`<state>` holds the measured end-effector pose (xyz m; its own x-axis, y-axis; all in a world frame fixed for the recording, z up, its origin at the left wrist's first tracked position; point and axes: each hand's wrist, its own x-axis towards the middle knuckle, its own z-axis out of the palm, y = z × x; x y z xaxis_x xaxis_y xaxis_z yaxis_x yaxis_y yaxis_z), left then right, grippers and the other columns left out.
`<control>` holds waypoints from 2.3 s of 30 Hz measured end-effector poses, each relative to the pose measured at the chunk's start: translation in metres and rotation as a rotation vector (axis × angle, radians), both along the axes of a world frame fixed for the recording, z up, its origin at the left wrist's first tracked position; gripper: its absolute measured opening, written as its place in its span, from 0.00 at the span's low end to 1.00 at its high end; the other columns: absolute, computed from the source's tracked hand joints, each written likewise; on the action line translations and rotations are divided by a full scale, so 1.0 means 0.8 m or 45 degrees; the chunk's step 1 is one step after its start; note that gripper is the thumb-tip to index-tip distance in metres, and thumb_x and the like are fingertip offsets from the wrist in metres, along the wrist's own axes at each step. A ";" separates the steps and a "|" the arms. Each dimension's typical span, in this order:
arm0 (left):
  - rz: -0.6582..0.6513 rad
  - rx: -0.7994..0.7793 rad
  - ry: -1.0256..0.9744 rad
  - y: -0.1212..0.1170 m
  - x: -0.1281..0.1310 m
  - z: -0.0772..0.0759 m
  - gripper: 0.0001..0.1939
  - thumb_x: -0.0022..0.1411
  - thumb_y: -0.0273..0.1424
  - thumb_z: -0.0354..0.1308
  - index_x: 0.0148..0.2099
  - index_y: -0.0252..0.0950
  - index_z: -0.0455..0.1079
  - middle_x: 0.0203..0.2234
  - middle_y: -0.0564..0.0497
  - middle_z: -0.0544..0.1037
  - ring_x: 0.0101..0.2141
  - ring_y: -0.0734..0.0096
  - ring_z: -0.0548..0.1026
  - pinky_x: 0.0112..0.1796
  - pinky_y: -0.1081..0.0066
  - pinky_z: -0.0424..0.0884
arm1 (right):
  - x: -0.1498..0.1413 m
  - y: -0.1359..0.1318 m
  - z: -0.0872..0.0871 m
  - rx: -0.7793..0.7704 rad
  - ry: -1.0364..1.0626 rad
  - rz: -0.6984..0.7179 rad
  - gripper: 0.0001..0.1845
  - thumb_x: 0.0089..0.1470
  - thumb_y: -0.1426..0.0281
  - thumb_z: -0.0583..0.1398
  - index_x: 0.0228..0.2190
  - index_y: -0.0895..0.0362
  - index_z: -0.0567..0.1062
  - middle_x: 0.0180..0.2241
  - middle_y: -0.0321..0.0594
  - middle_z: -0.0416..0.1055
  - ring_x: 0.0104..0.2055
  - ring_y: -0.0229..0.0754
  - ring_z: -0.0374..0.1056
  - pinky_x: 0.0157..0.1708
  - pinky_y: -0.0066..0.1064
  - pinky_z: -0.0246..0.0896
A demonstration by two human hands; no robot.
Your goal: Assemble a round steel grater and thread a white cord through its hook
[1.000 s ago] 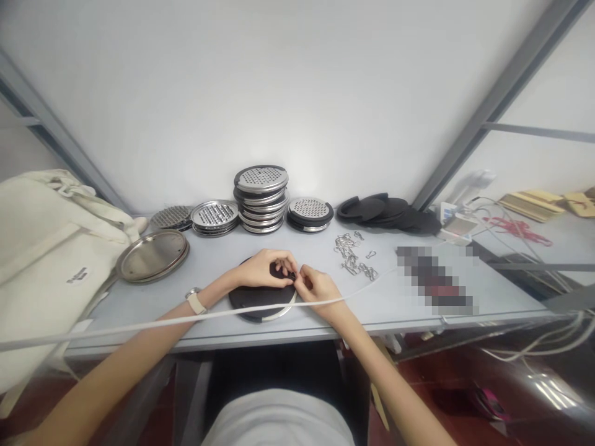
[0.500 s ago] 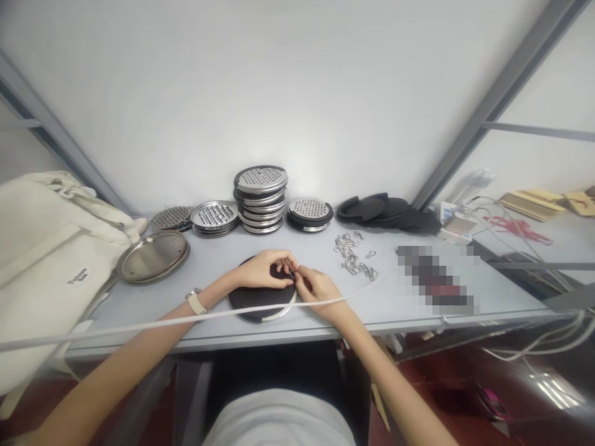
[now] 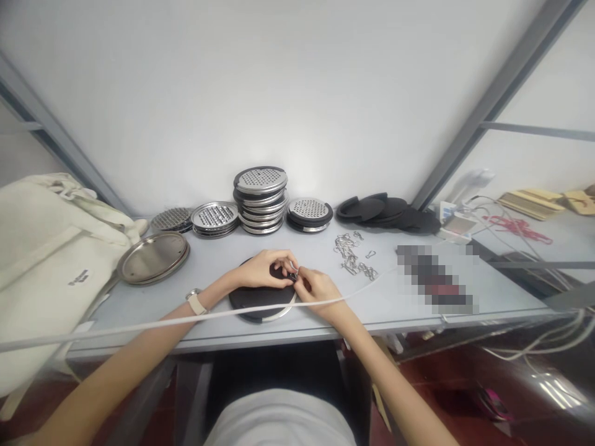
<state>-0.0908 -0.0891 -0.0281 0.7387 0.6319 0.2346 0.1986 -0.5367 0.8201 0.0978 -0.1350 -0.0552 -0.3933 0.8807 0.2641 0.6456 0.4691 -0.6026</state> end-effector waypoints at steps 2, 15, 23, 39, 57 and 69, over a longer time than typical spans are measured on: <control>-0.007 -0.002 -0.008 0.001 0.000 0.000 0.15 0.49 0.24 0.60 0.42 0.33 0.67 0.31 0.51 0.74 0.32 0.76 0.71 0.35 0.76 0.68 | 0.000 0.000 -0.001 0.005 0.007 -0.019 0.12 0.56 0.68 0.49 0.22 0.56 0.61 0.18 0.31 0.59 0.20 0.33 0.54 0.22 0.24 0.47; -0.022 -0.050 -0.008 0.001 -0.001 0.002 0.16 0.49 0.24 0.60 0.43 0.33 0.70 0.29 0.52 0.74 0.30 0.77 0.71 0.35 0.77 0.69 | 0.000 0.001 -0.006 -0.011 0.051 -0.040 0.10 0.54 0.68 0.50 0.23 0.56 0.62 0.17 0.30 0.57 0.20 0.32 0.52 0.20 0.23 0.46; 0.002 -0.060 -0.004 0.000 0.000 0.003 0.16 0.48 0.24 0.61 0.42 0.33 0.69 0.30 0.52 0.74 0.31 0.77 0.72 0.35 0.77 0.69 | 0.000 0.001 -0.007 0.002 0.044 -0.044 0.11 0.55 0.67 0.50 0.22 0.56 0.60 0.17 0.30 0.56 0.20 0.32 0.51 0.20 0.24 0.46; -0.032 -0.093 -0.013 -0.001 0.000 0.003 0.16 0.48 0.24 0.60 0.42 0.33 0.69 0.30 0.51 0.75 0.31 0.76 0.72 0.35 0.76 0.70 | -0.001 0.000 -0.008 -0.015 0.090 -0.082 0.12 0.52 0.67 0.52 0.19 0.55 0.57 0.16 0.30 0.56 0.19 0.32 0.52 0.20 0.23 0.46; -0.034 0.013 0.012 -0.001 0.001 0.002 0.16 0.49 0.28 0.61 0.43 0.32 0.67 0.34 0.50 0.73 0.30 0.78 0.69 0.33 0.76 0.70 | 0.003 0.000 -0.006 -0.046 0.137 -0.056 0.10 0.57 0.68 0.49 0.24 0.55 0.58 0.17 0.27 0.53 0.19 0.32 0.50 0.21 0.24 0.45; 0.027 -0.015 0.019 -0.004 0.000 0.002 0.18 0.48 0.27 0.61 0.43 0.34 0.65 0.36 0.50 0.72 0.30 0.77 0.70 0.32 0.76 0.68 | 0.003 0.001 -0.002 -0.014 0.024 0.086 0.11 0.58 0.69 0.48 0.25 0.57 0.63 0.21 0.33 0.60 0.22 0.33 0.53 0.23 0.25 0.47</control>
<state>-0.0904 -0.0920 -0.0268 0.7285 0.6502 0.2159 0.2225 -0.5226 0.8230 0.1003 -0.1340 -0.0567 -0.4470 0.8552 0.2624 0.6011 0.5044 -0.6199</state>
